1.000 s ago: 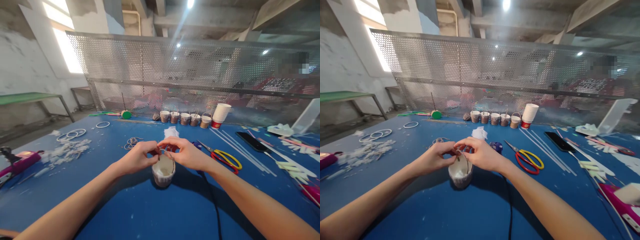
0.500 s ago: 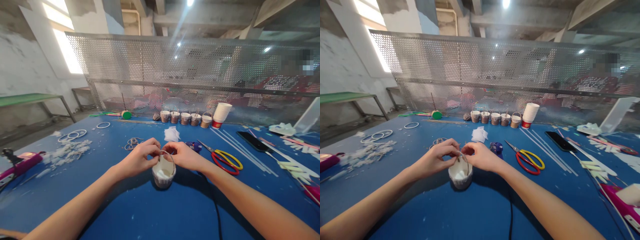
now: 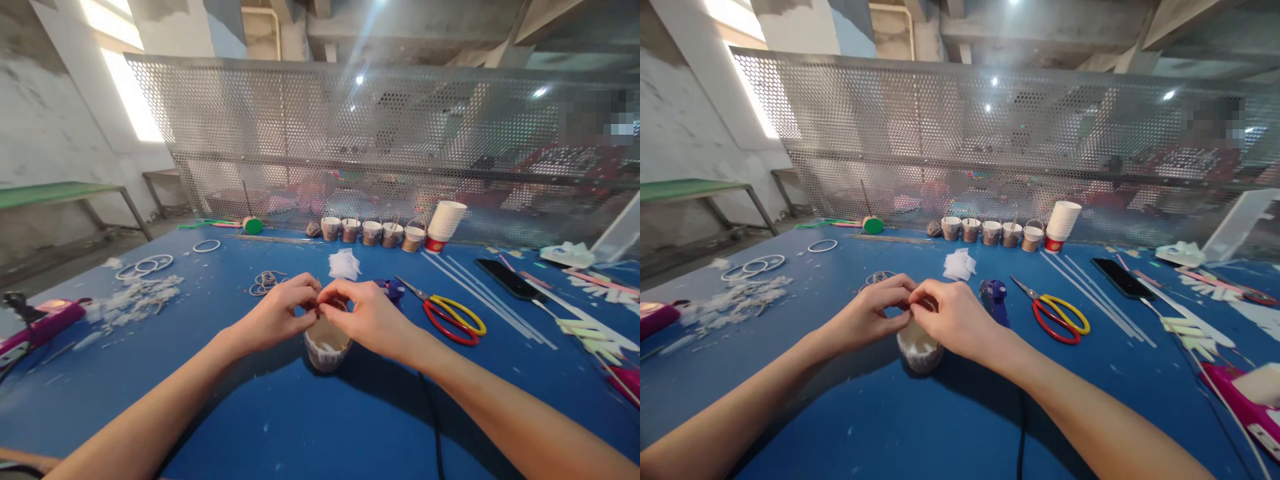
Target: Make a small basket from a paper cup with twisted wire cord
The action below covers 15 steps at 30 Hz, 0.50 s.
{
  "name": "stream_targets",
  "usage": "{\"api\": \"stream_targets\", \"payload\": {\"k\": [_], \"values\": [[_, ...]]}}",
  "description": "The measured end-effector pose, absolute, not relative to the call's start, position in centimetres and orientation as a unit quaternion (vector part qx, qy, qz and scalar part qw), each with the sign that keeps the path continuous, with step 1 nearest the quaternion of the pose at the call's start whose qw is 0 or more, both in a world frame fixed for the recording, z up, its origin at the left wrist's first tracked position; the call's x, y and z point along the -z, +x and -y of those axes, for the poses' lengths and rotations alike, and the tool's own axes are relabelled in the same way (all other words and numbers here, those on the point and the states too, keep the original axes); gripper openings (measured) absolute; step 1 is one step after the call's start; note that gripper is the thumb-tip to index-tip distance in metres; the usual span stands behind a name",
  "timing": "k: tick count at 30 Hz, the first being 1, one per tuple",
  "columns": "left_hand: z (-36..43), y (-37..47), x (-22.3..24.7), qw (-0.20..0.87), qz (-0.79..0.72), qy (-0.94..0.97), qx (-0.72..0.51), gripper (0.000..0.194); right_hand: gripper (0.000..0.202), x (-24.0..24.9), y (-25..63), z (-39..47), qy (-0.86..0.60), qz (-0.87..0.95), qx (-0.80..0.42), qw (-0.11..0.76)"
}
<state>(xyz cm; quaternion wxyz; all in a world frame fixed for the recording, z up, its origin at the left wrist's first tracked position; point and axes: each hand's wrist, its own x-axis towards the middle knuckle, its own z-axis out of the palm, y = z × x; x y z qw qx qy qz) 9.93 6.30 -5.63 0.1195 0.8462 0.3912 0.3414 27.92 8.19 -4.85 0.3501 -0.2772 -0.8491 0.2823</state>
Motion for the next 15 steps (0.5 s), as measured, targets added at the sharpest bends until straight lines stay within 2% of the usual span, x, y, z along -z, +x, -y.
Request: {"api": "stream_targets", "payload": {"k": [6,15], "values": [[-6.41,9.9,5.82,0.113,-0.382,0.844,-0.359,0.016,0.012,4.29,27.92,-7.86,-0.321,0.843,-0.265,0.342],[-6.56,9.74,5.56,0.17,-0.397,0.828,-0.358,0.018,0.013,4.03,28.11,-8.15,-0.329,0.833,-0.295,0.332]]}}
